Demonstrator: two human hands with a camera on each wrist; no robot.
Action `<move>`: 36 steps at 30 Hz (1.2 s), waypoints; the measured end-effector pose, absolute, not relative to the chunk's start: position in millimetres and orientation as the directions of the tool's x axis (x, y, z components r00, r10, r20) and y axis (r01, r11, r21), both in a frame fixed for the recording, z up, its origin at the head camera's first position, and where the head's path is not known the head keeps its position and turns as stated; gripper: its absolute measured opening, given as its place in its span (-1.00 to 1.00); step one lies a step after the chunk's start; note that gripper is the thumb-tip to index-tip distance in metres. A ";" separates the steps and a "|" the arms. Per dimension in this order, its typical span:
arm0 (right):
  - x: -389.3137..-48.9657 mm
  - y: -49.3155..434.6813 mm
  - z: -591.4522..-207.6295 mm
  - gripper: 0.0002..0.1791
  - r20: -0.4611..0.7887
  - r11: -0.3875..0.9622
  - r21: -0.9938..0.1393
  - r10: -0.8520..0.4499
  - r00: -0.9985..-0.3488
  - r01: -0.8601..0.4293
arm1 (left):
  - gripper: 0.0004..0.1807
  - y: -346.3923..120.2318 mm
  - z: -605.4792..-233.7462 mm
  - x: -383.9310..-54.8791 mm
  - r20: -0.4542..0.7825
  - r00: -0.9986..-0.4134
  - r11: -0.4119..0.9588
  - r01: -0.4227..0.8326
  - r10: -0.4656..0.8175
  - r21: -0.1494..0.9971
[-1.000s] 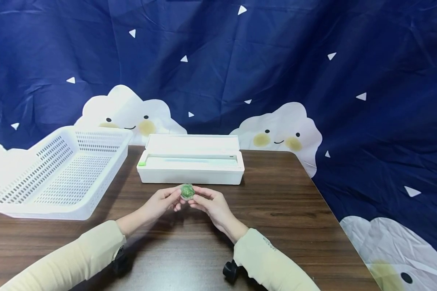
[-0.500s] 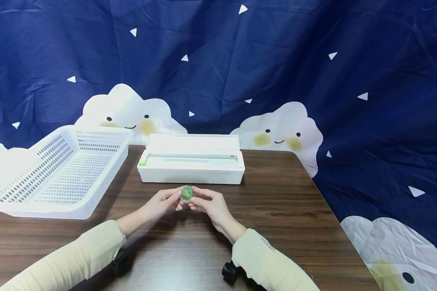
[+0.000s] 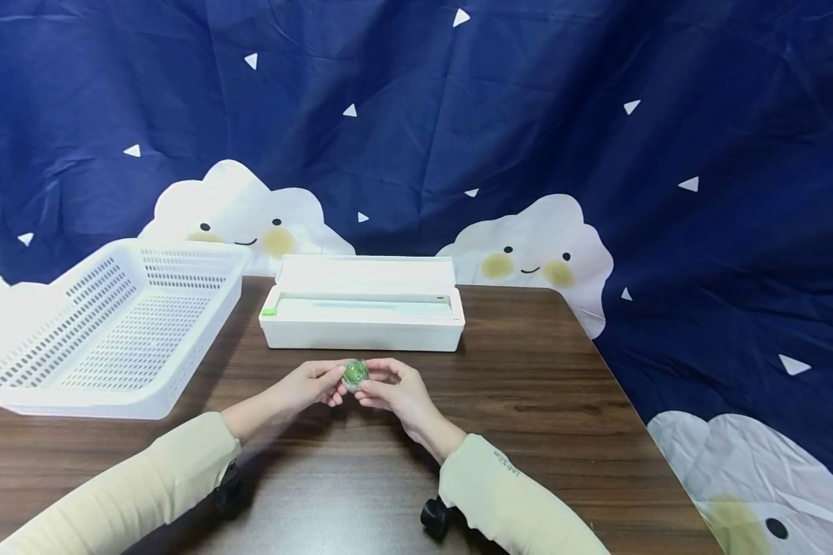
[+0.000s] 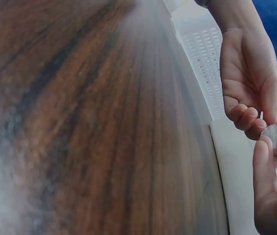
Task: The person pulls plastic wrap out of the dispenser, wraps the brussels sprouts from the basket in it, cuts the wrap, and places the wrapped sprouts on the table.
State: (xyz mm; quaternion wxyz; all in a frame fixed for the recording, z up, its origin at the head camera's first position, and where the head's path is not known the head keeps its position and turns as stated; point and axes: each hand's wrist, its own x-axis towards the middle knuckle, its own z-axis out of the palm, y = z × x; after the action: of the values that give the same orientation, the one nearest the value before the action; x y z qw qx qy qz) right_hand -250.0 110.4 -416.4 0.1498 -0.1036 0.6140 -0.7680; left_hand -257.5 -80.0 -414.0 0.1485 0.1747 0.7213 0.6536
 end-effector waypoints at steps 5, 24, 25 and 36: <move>-251.8 111.4 -417.9 -0.55 -0.077 -0.189 -0.969 -0.393 -0.916 0.162 | -0.57 -79.1 -415.3 -258.5 -0.053 -0.919 0.133 -0.001 0.390 0.991; -258.0 122.4 -429.5 -0.58 -0.219 -0.101 -0.952 -0.437 -0.872 0.290 | -0.76 -74.6 -425.8 -256.9 -0.125 -0.938 0.221 -0.053 0.325 0.974; -258.1 122.8 -429.6 -0.58 -0.219 -0.102 -0.951 -0.441 -0.870 0.291 | -0.75 -74.5 -425.9 -256.6 -0.126 -0.937 0.225 -0.053 0.326 0.973; -258.4 125.2 -432.3 -0.59 -0.237 -0.060 -0.954 -0.454 -0.859 0.295 | -0.70 -73.1 -422.4 -253.0 -0.160 -0.921 0.266 -0.064 0.355 0.962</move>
State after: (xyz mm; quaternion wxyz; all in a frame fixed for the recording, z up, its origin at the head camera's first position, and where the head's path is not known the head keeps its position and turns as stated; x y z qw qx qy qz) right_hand -258.4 125.2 -432.3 0.2581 -0.0625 0.6351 -0.7253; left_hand -253.0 -73.1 -422.4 0.1751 0.0937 0.7762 0.5984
